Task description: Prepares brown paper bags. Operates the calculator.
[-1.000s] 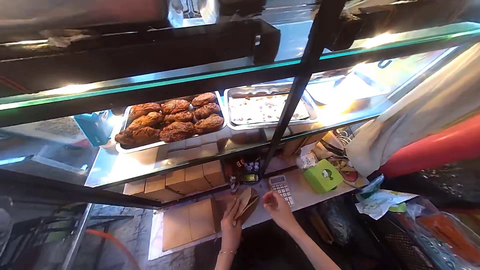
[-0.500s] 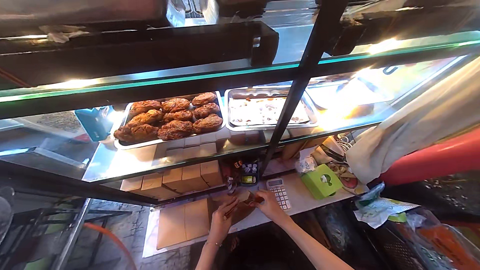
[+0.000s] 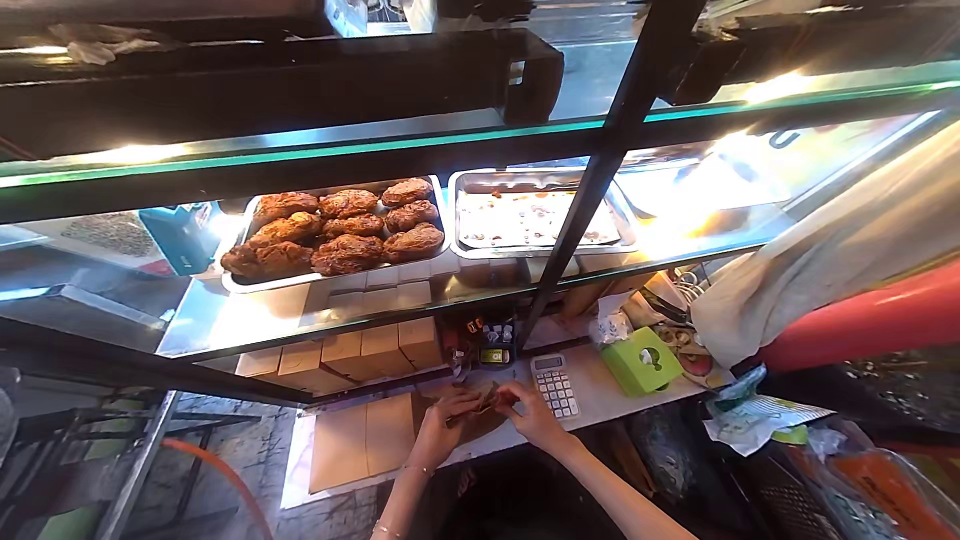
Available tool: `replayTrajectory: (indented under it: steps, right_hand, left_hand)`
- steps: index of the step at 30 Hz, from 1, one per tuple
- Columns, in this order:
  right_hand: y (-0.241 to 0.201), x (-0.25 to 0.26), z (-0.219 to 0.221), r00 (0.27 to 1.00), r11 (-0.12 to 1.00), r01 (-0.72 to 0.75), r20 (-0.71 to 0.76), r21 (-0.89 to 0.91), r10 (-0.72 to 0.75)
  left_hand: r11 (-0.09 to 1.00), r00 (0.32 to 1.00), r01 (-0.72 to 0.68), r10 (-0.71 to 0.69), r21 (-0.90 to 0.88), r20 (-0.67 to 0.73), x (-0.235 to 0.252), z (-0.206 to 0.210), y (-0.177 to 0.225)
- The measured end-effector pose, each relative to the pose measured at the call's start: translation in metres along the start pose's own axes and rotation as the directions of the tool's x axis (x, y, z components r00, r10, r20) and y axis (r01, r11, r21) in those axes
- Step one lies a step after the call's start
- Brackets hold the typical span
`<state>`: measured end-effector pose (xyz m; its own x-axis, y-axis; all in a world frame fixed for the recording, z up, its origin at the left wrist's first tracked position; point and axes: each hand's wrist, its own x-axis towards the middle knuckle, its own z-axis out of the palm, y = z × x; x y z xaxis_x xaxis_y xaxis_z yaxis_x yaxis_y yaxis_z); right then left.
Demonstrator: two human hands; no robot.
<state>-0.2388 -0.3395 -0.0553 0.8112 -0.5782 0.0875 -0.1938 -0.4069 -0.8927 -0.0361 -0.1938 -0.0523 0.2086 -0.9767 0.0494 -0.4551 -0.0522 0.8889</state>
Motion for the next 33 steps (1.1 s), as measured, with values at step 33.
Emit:
replayTrajectory:
  steps: [33]
  right_hand:
    - [-0.022, 0.013, -0.030, 0.906, 0.969, -0.246, 0.356, 0.003, 0.229]
  left_hand:
    - [0.959, 0.842, 0.206, -0.274, -0.194, -0.465, -0.053, 0.031, -0.007]
